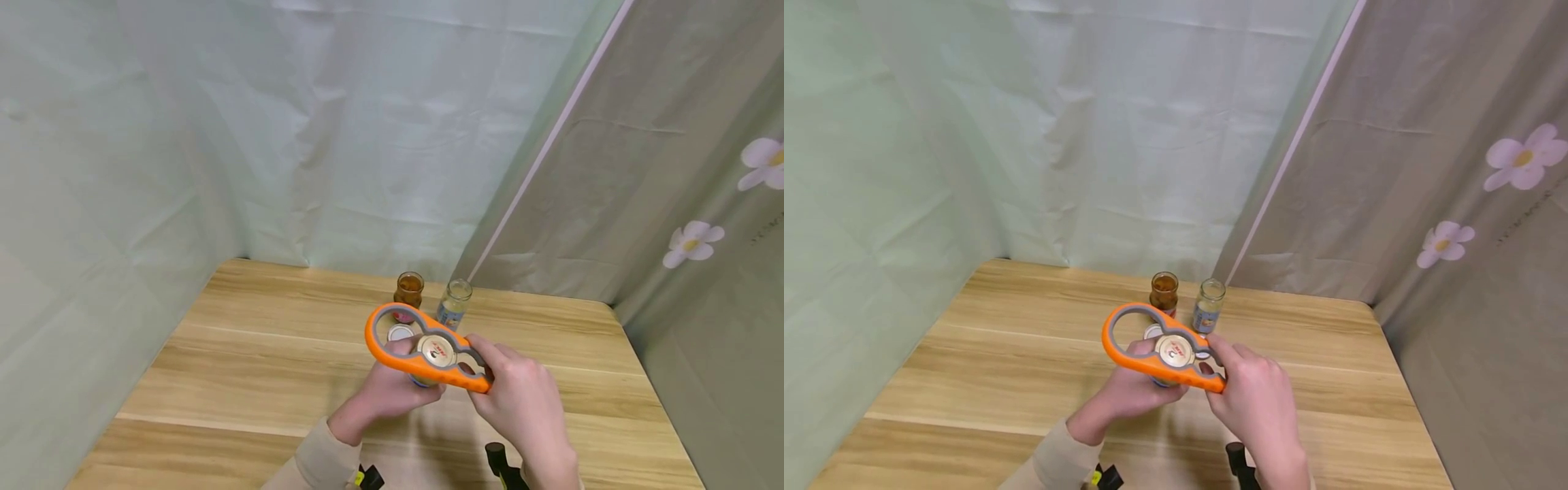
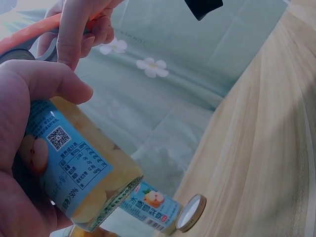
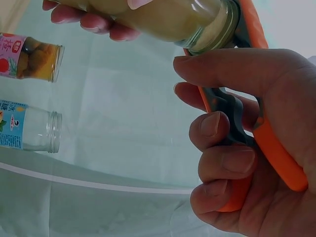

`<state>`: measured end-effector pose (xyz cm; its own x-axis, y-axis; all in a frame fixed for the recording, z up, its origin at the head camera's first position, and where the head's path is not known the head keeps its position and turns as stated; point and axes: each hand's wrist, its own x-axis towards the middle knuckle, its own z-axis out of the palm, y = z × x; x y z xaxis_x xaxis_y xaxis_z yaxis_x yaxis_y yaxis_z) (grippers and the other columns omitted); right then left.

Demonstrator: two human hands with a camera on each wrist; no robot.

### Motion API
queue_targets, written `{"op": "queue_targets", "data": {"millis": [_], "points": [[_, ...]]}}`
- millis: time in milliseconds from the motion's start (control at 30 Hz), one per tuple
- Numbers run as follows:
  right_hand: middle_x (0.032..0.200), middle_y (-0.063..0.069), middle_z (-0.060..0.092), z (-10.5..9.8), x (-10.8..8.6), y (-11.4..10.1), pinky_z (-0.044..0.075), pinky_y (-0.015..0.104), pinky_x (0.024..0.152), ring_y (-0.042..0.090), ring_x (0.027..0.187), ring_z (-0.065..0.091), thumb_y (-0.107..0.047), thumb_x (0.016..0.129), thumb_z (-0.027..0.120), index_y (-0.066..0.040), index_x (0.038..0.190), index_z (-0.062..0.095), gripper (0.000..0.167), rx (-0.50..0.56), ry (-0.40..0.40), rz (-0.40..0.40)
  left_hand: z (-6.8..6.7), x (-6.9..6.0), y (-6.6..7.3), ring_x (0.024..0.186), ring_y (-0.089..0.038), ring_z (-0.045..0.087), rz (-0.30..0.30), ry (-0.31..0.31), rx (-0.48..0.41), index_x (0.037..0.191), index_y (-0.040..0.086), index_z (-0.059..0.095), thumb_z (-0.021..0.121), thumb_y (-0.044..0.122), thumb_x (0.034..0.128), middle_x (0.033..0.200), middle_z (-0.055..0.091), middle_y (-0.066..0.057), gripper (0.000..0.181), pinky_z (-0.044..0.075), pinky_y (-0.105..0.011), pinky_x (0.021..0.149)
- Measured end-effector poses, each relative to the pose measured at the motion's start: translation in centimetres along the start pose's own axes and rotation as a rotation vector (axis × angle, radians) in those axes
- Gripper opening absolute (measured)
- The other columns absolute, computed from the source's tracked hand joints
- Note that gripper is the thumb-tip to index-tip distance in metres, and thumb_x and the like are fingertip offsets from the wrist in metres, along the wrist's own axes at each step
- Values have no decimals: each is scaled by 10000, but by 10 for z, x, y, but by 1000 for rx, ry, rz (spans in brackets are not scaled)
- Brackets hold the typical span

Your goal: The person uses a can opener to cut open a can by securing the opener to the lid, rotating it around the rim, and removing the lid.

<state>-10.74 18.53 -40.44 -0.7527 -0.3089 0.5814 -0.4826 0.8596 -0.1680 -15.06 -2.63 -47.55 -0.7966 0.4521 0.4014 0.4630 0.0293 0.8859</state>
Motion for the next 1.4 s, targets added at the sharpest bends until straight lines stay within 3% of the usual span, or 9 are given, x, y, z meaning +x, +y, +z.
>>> {"op": "queue_targets", "data": {"millis": [500, 633, 733, 867, 1033, 1233, 1400], "points": [[678, -162, 402, 0, 0, 1, 308, 228, 448, 7, 525, 337, -54, 656, 862, -192, 1136, 781, 506, 24, 12, -8, -1, 0, 2, 1008, -136, 672, 32, 2, 9, 1266, 192, 702, 812, -72, 798, 1162, 740, 78, 549, 553, -345, 947], [680, -169, 397, 0, -1, 2, 304, 218, 455, -1, 528, 334, -81, 693, 856, -202, 1124, 778, 454, 52, 6, -22, -3, -1, 4, 997, -124, 667, 94, -29, 16, 1277, 151, 695, 816, -60, 771, 1155, 740, 43, 561, 554, -334, 928], [683, -175, 404, 0, -1, 3, 311, 215, 461, -7, 532, 341, -110, 725, 852, -210, 1122, 779, 417, 72, 6, -35, -5, 0, 6, 976, -117, 658, 175, -58, 42, 1266, 105, 698, 813, -74, 748, 1143, 743, 13, 561, 563, -329, 903], [686, -176, 418, -1, -1, 3, 324, 216, 465, -9, 538, 349, -110, 722, 842, -204, 1124, 784, 417, 73, 18, -48, -5, 1, 7, 991, -107, 665, 202, -69, 64, 1295, 104, 689, 805, -82, 745, 1176, 742, 12, 592, 569, -316, 900], [684, -177, 419, -1, -1, 4, 325, 214, 461, -12, 535, 348, -113, 725, 836, -218, 1128, 782, 420, 75, 21, -59, -5, 0, 5, 1143, -140, 684, 194, -106, 30, 1394, 103, 649, 799, -85, 758, 1301, 723, -15, 680, 560, -341, 987], [688, -183, 425, -2, -2, 5, 319, 208, 461, -22, 535, 349, -116, 733, 843, -243, 1139, 782, 430, 80, 13, -57, -7, 0, 2, 1035, -94, 679, 194, -126, 69, 1329, 99, 684, 840, -27, 773, 1204, 748, 19, 590, 564, -319, 944], [689, -186, 417, -4, -1, 4, 313, 211, 467, -18, 533, 341, -119, 736, 847, -244, 1142, 792, 429, 80, 3, -52, -9, -1, 2, 1067, -105, 686, 141, -148, 58, 1343, 86, 655, 868, 8, 793, 1209, 743, -5, 594, 561, -332, 970]]}}
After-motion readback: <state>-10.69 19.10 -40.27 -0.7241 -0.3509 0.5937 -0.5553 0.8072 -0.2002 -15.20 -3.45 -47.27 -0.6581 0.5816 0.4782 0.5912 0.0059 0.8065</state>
